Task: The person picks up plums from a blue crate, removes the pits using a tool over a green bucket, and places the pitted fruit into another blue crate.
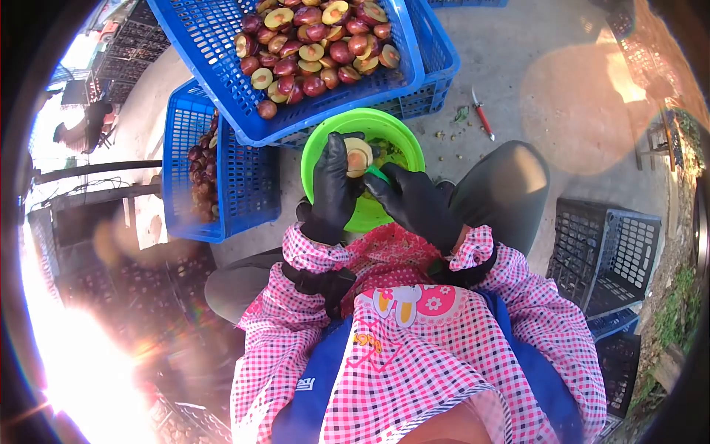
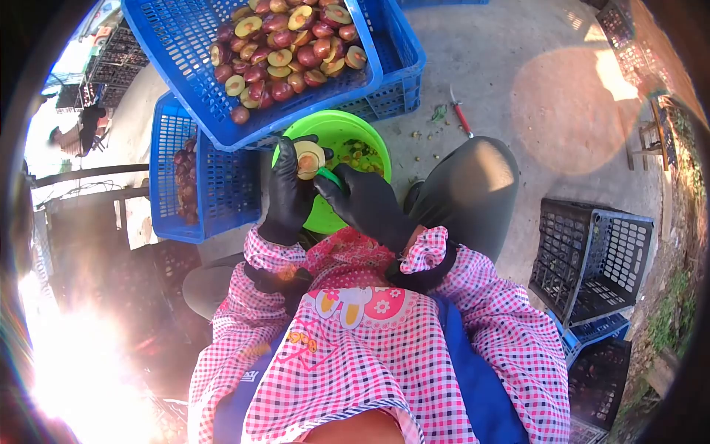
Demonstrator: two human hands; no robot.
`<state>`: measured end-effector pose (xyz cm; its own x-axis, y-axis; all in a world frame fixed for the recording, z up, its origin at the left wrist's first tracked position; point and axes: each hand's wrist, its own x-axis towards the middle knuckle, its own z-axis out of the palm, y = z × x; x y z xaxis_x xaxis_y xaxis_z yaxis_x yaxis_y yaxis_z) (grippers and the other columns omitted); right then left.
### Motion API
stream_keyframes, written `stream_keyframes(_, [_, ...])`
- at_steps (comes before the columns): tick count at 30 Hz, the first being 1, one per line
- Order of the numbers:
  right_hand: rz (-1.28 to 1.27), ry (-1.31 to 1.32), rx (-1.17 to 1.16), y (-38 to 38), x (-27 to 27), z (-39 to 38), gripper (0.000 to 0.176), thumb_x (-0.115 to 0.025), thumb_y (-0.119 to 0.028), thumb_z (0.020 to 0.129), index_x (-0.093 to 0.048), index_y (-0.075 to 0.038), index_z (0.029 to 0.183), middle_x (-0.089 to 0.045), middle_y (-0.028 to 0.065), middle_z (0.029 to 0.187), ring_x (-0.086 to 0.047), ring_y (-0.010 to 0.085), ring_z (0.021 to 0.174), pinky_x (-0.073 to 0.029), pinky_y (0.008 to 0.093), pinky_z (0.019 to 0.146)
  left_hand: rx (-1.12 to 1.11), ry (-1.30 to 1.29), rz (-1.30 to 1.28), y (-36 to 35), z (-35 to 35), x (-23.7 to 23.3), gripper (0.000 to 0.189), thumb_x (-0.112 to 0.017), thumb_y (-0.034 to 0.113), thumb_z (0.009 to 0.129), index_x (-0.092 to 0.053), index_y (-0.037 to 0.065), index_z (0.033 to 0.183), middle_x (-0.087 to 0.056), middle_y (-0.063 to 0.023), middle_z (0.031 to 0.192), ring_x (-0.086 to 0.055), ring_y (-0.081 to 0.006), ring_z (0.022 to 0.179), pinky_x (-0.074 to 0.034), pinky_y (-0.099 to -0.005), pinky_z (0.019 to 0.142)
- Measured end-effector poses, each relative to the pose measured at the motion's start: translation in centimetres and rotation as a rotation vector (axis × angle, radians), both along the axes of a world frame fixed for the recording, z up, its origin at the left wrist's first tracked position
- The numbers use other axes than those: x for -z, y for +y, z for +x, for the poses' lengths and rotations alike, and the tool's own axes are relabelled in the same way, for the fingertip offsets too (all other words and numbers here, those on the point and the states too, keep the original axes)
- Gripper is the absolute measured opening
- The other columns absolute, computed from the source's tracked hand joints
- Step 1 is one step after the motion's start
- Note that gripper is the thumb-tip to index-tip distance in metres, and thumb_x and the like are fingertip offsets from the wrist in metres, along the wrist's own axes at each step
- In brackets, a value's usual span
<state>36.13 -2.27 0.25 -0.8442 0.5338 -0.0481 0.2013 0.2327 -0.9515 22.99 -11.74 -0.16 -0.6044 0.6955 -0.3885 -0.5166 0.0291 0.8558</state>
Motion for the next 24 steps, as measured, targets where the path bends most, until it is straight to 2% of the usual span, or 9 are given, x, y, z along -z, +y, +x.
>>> stream_keyframes(6, [-0.08,-0.003,-0.054,0.0,1.0,-0.4,0.044,-0.059,-0.041,0.094,-0.064,0.002,0.088,-0.064,0.0198,0.069,-0.063,0.0367,0.062,-0.047,0.0453,0.061,-0.064,-0.005,-0.01,0.1,0.4,0.7,0.061,-0.042,0.059,0.097,-0.055,0.003,0.117,-0.065,-0.0125,0.099,-0.064,-0.0206,0.089,-0.053,-0.0308,0.073])
stream_keyframes(8, [-0.345,-0.003,-0.114,0.0,0.5,-0.5,0.052,-0.055,-0.048,0.095,-0.063,0.003,0.087,-0.06,0.0146,0.062,-0.058,0.0269,0.053,-0.046,0.04,0.057,-0.087,0.016,-0.022,0.2,0.3,0.4,0.061,-0.041,0.059,0.097,-0.055,0.003,0.116,-0.066,-0.0122,0.096,-0.065,-0.02,0.085,-0.053,-0.0299,0.07])
stream_keyframes(9, [-0.347,-0.007,-0.112,0.1,0.5,-0.5,0.052,-0.055,-0.048,0.095,-0.063,0.003,0.087,-0.06,0.0146,0.062,-0.058,0.0269,0.053,-0.046,0.04,0.057,-0.05,0.029,-0.044,0.3,0.2,0.1,0.061,-0.041,0.059,0.097,-0.056,0.003,0.115,-0.066,-0.0112,0.093,-0.065,-0.0191,0.08,-0.053,-0.0287,0.067])
stream_keyframes(11, [-0.526,-0.172,-0.196,0.6,0.6,-0.6,0.06,-0.05,-0.055,0.095,-0.062,0.003,0.086,-0.056,0.0088,0.059,-0.053,0.0172,0.051,-0.044,0.0345,0.054,-0.012,0.041,-0.065,0.4,0.1,0.1,0.061,-0.04,0.059,0.097,-0.057,0.003,0.114,-0.066,-0.0102,0.09,-0.065,-0.0181,0.075,-0.052,-0.0276,0.063])
stream_keyframes(13, [-0.543,-0.176,-0.221,0.8,0.9,-0.5,0.062,-0.048,-0.057,0.095,-0.062,0.003,0.084,-0.055,0.0073,0.058,-0.053,0.0153,0.051,-0.043,0.033,0.053,-0.002,0.056,-0.065,0.4,0.2,0.3,0.056,-0.042,0.058,0.098,-0.061,0.007,0.11,-0.066,-0.0039,0.092,-0.063,-0.0111,0.075,-0.049,-0.0223,0.059])
stream_keyframes(14, [-0.555,-0.179,-0.25,1.0,1.0,-0.6,0.064,-0.047,-0.058,0.095,-0.062,0.003,0.083,-0.055,0.0058,0.058,-0.052,0.0134,0.051,-0.042,0.0315,0.052,0.0,0.054,-0.066,0.5,0.0,0.3,0.056,-0.042,0.058,0.098,-0.061,0.007,0.11,-0.066,-0.0039,0.092,-0.063,-0.0111,0.075,-0.049,-0.0223,0.059])
stream_keyframes(19, [-0.619,-0.306,-0.314,1.9,-0.1,-0.5,0.063,-0.048,-0.057,0.095,-0.061,0.003,0.084,-0.055,0.0049,0.058,-0.052,0.0131,0.05,-0.041,0.031,0.051,0.173,-0.045,-0.213,0.2,-1.4,0.5,0.059,-0.038,0.061,0.098,-0.062,0.007,0.104,-0.065,-0.0043,0.084,-0.061,-0.0096,0.068,-0.045,-0.022,0.05])
stream_keyframes(21, [-0.66,-0.361,-0.337,2.0,-0.1,-0.5,0.062,-0.048,-0.056,0.095,-0.062,0.004,0.086,-0.055,0.0048,0.059,-0.052,0.0131,0.05,-0.041,0.0311,0.052,0.168,-0.017,-0.193,0.2,-1.3,0.3,0.058,-0.038,0.06,0.098,-0.062,0.007,0.103,-0.065,-0.0035,0.084,-0.06,-0.0092,0.067,-0.044,-0.0215,0.05])
stream_keyframes(24, [-0.757,-0.271,-0.35,1.0,1.0,-0.6,0.06,-0.049,-0.055,0.095,-0.062,0.003,0.086,-0.054,0.0047,0.058,-0.051,0.0128,0.048,-0.04,0.031,0.048,0.092,0.045,-0.166,0.7,-0.5,-0.8,0.057,-0.04,0.058,0.098,-0.062,0.007,0.103,-0.065,-0.0026,0.084,-0.06,-0.0095,0.067,-0.044,-0.0215,0.052])
